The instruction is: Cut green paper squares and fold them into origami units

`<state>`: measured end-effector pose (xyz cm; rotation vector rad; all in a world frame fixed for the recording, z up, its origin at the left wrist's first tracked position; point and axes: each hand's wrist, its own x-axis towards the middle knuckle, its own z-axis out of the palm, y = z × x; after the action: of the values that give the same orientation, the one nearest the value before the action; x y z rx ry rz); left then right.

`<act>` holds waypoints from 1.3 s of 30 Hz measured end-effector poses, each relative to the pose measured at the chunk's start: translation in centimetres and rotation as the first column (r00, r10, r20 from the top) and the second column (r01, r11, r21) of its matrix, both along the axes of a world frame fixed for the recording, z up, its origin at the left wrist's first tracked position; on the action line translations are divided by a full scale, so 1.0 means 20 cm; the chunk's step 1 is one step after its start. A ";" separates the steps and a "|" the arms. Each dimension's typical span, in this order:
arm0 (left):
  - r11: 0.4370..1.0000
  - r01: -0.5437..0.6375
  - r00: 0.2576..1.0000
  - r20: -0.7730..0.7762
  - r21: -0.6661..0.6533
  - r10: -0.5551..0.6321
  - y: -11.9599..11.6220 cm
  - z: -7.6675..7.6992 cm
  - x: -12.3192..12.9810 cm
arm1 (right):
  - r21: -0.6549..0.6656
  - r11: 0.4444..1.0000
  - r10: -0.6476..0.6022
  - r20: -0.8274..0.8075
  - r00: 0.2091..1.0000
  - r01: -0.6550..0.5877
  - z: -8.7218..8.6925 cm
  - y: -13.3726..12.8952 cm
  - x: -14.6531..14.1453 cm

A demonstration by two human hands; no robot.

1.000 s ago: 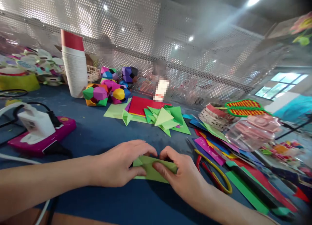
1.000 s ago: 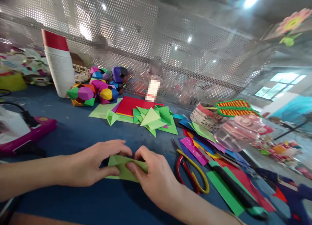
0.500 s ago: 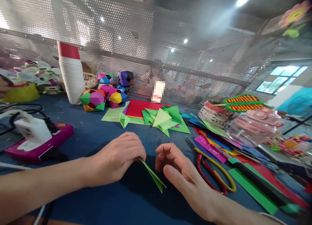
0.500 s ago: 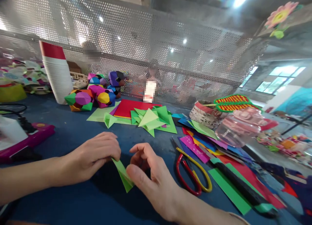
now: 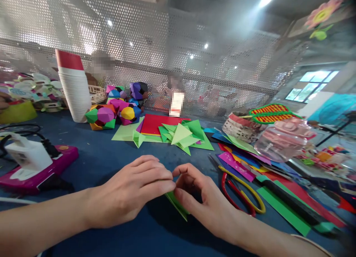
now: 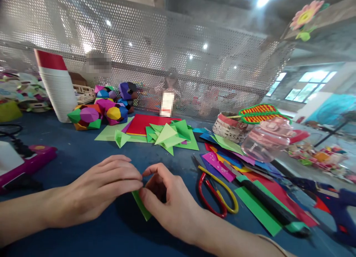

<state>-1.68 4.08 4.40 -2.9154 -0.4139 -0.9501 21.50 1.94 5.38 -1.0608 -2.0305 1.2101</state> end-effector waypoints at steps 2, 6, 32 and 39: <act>1.000 -0.001 1.000 -0.005 0.025 0.002 -0.01 0.00 -0.01 | 0.018 1.000 -0.006 -0.009 1.000 0.006 0.00 0.00 0.00; 0.997 -0.025 0.999 -0.035 0.077 0.028 -0.02 0.01 -0.03 | 0.088 0.993 -0.070 -0.033 0.997 0.072 -0.02 0.01 0.01; 0.982 -0.187 0.977 -0.112 -0.024 0.183 0.00 -0.05 -0.03 | 0.666 0.714 -0.143 0.438 0.887 -0.214 -0.03 0.15 0.15; 0.974 -0.223 0.973 -0.056 0.029 0.224 -0.05 -0.05 -0.04 | 0.688 0.596 0.041 0.490 0.871 -0.414 -0.02 0.12 0.14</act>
<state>-2.57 3.13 3.30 -2.7914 -0.7048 -0.8289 24.25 4.43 4.95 -0.6301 -2.7028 0.0434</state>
